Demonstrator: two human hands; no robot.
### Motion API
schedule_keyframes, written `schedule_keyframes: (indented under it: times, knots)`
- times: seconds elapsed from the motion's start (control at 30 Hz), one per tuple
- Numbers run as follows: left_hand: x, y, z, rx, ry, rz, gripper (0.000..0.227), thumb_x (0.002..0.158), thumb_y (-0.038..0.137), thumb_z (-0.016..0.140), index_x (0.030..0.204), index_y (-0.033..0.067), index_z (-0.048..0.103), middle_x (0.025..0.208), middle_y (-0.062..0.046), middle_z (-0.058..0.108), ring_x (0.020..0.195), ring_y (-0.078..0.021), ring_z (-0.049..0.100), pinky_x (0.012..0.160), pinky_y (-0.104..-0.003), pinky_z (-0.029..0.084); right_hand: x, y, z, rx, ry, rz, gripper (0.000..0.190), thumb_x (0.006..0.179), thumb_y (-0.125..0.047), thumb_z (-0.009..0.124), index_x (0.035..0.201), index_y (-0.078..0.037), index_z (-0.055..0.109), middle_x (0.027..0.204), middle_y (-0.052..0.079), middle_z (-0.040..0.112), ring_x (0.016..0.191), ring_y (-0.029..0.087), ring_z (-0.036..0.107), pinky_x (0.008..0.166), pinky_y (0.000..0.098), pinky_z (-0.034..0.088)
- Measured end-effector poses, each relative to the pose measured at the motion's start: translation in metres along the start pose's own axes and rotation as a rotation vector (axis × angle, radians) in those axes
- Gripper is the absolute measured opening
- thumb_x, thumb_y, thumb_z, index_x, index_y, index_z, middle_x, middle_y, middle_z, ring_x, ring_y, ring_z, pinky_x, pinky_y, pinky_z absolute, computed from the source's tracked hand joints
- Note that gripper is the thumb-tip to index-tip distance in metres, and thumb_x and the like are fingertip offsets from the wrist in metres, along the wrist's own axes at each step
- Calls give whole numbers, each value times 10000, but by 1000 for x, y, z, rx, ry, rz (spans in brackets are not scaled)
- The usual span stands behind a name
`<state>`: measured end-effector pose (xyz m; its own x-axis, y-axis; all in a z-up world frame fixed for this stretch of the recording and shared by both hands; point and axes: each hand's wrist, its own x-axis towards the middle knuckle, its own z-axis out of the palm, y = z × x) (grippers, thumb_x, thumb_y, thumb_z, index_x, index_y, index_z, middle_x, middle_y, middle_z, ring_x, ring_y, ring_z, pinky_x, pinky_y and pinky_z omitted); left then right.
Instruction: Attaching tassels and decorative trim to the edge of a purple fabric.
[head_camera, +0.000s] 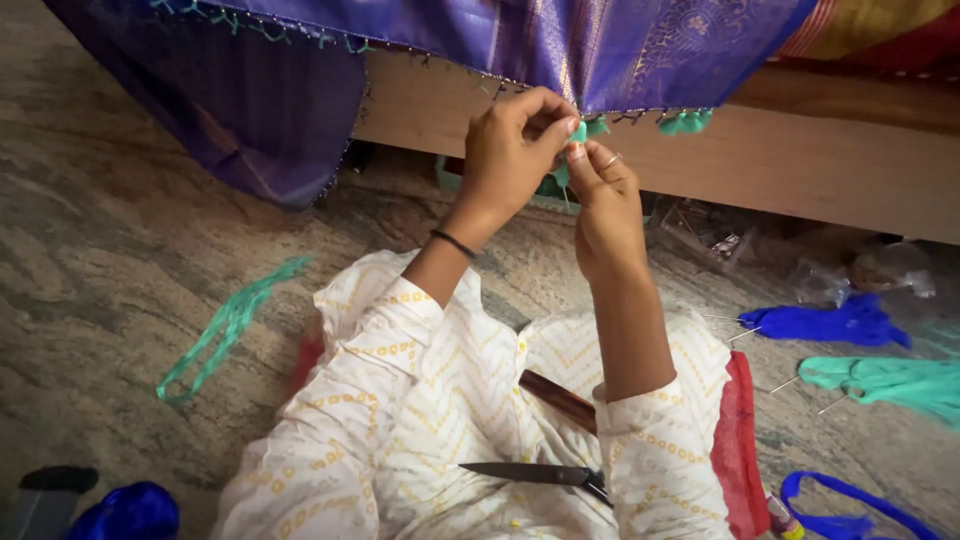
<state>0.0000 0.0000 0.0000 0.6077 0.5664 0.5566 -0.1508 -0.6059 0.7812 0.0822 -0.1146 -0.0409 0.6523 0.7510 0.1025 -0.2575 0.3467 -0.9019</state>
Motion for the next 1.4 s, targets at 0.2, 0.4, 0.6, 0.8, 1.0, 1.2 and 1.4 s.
schedule_keyframes:
  times: [0.2,0.4,0.6,0.8,1.0,1.2,1.4]
  knots:
    - [-9,30,-2,366,29,194,60,968,112,647,943,76,688,836,-48,750,766,-246,710,856,-457,495,-2,-4,3,14,18,22,215,1093,-193,600,1188,-33,707,1038,-7,686,921,74,544,845,263,428]
    - [-14,20,8,364,-2,113,74,999,123,612,957,102,669,852,-33,738,783,-217,704,885,-430,488,-6,-14,6,17,1,15,232,1073,-193,569,1174,-25,693,1074,16,722,984,93,622,916,283,498]
    - [-5,-5,1,-448,3,-474,144,966,213,660,969,98,747,805,39,728,704,-69,668,612,-246,552,-8,-12,-11,89,-129,38,197,1116,-171,549,1099,-21,675,1034,61,703,994,153,644,942,304,493]
    - [7,-15,-7,-938,-414,-541,267,1031,358,674,937,115,735,741,48,644,607,-56,544,545,-208,417,-18,-38,4,113,-137,106,215,1118,-196,531,1093,-32,668,997,88,723,982,185,687,958,361,524]
    - [9,-18,-4,-808,-420,-588,305,943,411,694,1043,139,786,890,34,704,793,-94,578,805,-271,472,-43,-65,9,48,-127,294,310,1023,-228,533,1200,-7,661,977,99,753,935,213,726,927,401,586]
    - [5,-25,-3,-648,-313,-583,306,953,374,706,1070,97,758,1063,0,775,1018,-117,641,916,-269,464,-59,-66,-20,-255,-126,239,309,1048,-187,557,1195,48,694,859,126,744,760,179,688,777,333,559]
    - [-7,-17,3,119,-2,6,188,950,194,733,1063,66,811,1002,-125,755,1009,-208,652,874,-318,524,-79,-76,-7,-639,70,41,258,1048,-185,575,1090,4,746,691,107,712,537,144,595,495,314,475]
